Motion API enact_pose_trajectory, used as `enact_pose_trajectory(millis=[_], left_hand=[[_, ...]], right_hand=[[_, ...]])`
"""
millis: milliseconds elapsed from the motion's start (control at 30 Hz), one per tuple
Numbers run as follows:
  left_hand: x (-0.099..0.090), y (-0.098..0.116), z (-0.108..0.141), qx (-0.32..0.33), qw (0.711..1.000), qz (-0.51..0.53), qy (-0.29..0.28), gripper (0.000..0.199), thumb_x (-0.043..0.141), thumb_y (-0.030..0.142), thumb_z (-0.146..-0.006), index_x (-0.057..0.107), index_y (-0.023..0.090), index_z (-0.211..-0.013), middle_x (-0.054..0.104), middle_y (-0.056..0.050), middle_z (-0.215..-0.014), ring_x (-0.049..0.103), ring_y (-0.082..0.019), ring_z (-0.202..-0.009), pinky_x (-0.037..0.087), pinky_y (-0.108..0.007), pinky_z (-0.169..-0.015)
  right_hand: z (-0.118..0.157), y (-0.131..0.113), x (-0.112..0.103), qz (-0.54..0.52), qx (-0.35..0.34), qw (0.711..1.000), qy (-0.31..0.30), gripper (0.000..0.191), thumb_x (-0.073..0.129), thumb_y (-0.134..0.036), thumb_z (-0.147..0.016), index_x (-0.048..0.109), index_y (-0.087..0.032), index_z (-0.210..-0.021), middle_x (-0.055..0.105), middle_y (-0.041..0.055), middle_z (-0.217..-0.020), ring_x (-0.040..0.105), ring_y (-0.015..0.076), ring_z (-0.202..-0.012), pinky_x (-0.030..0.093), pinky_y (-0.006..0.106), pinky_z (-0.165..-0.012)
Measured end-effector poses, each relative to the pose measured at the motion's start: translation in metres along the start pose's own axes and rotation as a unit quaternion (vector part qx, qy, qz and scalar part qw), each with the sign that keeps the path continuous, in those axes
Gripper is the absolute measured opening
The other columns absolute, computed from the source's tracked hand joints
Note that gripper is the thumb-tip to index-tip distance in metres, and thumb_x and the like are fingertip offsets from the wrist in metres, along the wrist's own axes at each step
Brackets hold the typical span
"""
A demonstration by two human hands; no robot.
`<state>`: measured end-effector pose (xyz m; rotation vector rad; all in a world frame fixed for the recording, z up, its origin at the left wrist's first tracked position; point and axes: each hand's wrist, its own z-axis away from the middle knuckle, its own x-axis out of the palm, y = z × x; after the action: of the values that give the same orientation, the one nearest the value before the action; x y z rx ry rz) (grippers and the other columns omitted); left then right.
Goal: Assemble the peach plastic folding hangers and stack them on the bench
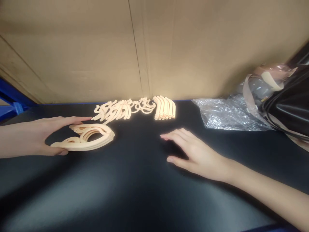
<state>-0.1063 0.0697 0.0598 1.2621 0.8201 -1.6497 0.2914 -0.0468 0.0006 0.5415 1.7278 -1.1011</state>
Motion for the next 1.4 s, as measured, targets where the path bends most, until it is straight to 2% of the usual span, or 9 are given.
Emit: enact_pose_trajectory(millis=[200,367,600,767,933,1167,1267,1333,1400], left_hand=[[-0.001,0.0,0.001,-0.008,1.0,-0.008,0.001,0.086,0.057,0.043,-0.063,0.029,0.036,-0.144,0.056,0.0,-0.128,0.057,-0.024,-0.109,0.042,-0.031,-0.091],[0.001,0.0,0.002,0.015,1.0,-0.008,0.011,0.086,0.057,0.04,-0.063,0.031,0.033,-0.144,0.053,-0.002,-0.131,0.054,-0.024,-0.114,0.04,-0.03,-0.095],[-0.004,0.007,0.007,0.001,1.0,-0.004,0.0,0.084,0.055,0.037,-0.064,0.033,0.029,-0.144,0.055,-0.005,-0.128,0.056,-0.027,-0.111,0.041,-0.033,-0.093],[-0.005,0.005,0.006,0.014,1.0,0.005,0.001,0.085,0.057,0.036,-0.064,0.031,0.03,-0.145,0.051,-0.005,-0.134,0.052,-0.027,-0.116,0.039,-0.033,-0.096],[-0.005,0.005,0.005,0.0,1.0,-0.004,-0.012,0.085,0.057,0.038,-0.065,0.03,0.03,-0.145,0.052,-0.005,-0.134,0.054,-0.027,-0.114,0.04,-0.035,-0.096],[-0.009,0.004,0.009,-0.003,1.0,0.017,-0.015,0.09,0.061,0.042,-0.062,0.03,0.027,-0.145,0.043,-0.004,-0.145,0.044,-0.028,-0.127,0.035,-0.034,-0.104],[-0.016,0.004,0.012,-0.018,0.998,0.061,0.02,0.094,0.063,0.056,-0.062,0.029,0.028,-0.144,0.038,-0.004,-0.148,0.041,-0.029,-0.13,0.031,-0.036,-0.108],[-0.024,0.01,0.01,-0.028,0.992,0.094,0.074,0.085,0.057,0.064,-0.066,0.036,0.027,-0.14,0.044,-0.003,-0.143,0.045,-0.028,-0.127,0.032,-0.036,-0.106],[-0.031,0.021,0.004,-0.03,0.986,0.109,0.122,0.071,0.049,0.065,-0.072,0.047,0.024,-0.13,0.056,-0.003,-0.13,0.053,-0.026,-0.116,0.038,-0.034,-0.099]], right_hand=[[0.001,0.0,-0.001,-0.003,0.0,1.0,0.004,0.048,0.053,-0.041,-0.09,0.041,-0.029,-0.135,0.051,0.006,-0.131,0.047,0.0218,-0.121,0.041,0.04,-0.102],[0.0,-0.003,-0.002,-0.003,-0.002,1.0,0.014,0.047,0.052,-0.042,-0.09,0.045,-0.027,-0.133,0.054,0.0078,-0.129,0.051,0.0236,-0.119,0.044,0.042,-0.099],[0.0,-0.003,-0.001,-0.008,-0.001,1.0,0.009,0.047,0.052,-0.042,-0.09,0.045,-0.027,-0.134,0.052,0.0088,-0.13,0.049,0.0246,-0.12,0.043,0.044,-0.101],[0.0,-0.004,-0.002,-0.012,0.003,1.0,0.01,0.046,0.052,-0.042,-0.09,0.046,-0.026,-0.133,0.053,0.0089,-0.13,0.051,0.025,-0.119,0.044,0.045,-0.099],[0.001,-0.005,-0.003,-0.008,0.006,1.0,0.001,0.047,0.051,-0.042,-0.09,0.044,-0.026,-0.134,0.052,0.0082,-0.13,0.049,0.0233,-0.12,0.043,0.043,-0.101],[0.0,-0.004,-0.002,-0.013,0.002,1.0,0.005,0.048,0.052,-0.042,-0.09,0.044,-0.027,-0.134,0.053,0.0083,-0.129,0.049,0.0242,-0.12,0.044,0.044,-0.1],[0.0,-0.005,-0.003,-0.016,0.004,1.0,0.007,0.047,0.051,-0.043,-0.09,0.044,-0.027,-0.134,0.052,0.0091,-0.13,0.049,0.0256,-0.12,0.043,0.045,-0.1],[0.0,-0.005,-0.003,-0.018,0.008,1.0,0.003,0.047,0.051,-0.043,-0.09,0.044,-0.027,-0.134,0.052,0.0089,-0.13,0.05,0.0252,-0.12,0.044,0.045,-0.1],[0.0,-0.005,-0.003,-0.021,0.01,1.0,-0.001,0.047,0.051,-0.044,-0.09,0.045,-0.027,-0.134,0.052,0.0086,-0.13,0.05,0.0248,-0.12,0.044,0.044,-0.1]])
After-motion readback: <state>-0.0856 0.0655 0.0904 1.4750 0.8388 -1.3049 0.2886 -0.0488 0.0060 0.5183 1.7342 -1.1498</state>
